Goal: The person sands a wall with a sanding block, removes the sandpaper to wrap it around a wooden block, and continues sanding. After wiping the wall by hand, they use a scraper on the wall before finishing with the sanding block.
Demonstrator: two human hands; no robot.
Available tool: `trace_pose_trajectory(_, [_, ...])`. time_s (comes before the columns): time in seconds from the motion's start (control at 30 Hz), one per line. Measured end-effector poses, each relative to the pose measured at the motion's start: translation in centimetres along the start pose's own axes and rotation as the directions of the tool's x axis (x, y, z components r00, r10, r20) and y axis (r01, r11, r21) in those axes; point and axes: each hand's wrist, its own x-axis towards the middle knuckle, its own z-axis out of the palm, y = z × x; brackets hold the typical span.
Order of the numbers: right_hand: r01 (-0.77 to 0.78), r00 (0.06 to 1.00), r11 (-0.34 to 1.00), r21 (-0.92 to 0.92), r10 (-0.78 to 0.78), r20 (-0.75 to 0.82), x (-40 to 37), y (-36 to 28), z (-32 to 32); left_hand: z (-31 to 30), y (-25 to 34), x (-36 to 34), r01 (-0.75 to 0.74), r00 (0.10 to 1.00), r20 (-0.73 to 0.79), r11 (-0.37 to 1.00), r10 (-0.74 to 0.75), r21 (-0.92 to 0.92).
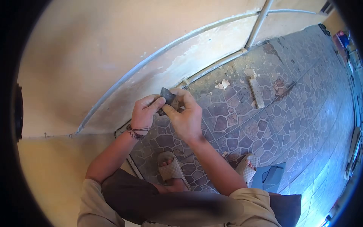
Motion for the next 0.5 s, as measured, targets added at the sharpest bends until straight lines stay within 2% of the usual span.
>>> trace_pose_trajectory(0.07, [-0.099,0.988,0.983,0.152,0.115,-0.100,-0.3,0.8,-1.2,1.1,-1.6,1.5,-0.011,0.999,-0.035,1.000,0.010,-0.007])
trace_pose_trajectory(0.17, [-0.196,0.952,0.978,0.076,0.208,-0.223,-0.3,2.2,-4.4,2.2,-1.3,3.4,-0.218,0.969,-0.094,0.967,0.231,0.128])
trace_pose_trajectory(0.2, [-0.173,0.956,0.980,0.100,0.192,-0.223,-0.2,2.5,-4.5,2.5,-1.1,3.6,-0.084,0.996,0.006,0.986,0.084,0.144])
trace_pose_trajectory(0.27, [-0.128,0.961,0.980,0.151,0.161,-0.226,0.0,3.0,-4.4,4.8,-1.0,3.6,-0.139,0.986,0.093,0.990,0.136,0.027])
trace_pose_trajectory(0.37, [-0.215,0.930,0.917,0.337,0.297,-0.215,0.5,2.6,-4.7,7.7,-1.1,4.2,-0.145,0.967,0.207,0.989,0.150,-0.037])
trace_pose_trajectory(0.4, [-0.161,0.928,0.920,0.357,0.264,-0.264,0.8,3.2,-5.1,8.3,-0.9,4.7,-0.141,0.961,0.235,0.989,0.146,-0.040])
trace_pose_trajectory(0.5, [-0.092,0.931,0.902,0.422,0.228,-0.285,1.5,3.0,-5.5,8.9,0.1,5.4,-0.059,0.977,0.203,0.996,0.071,-0.065])
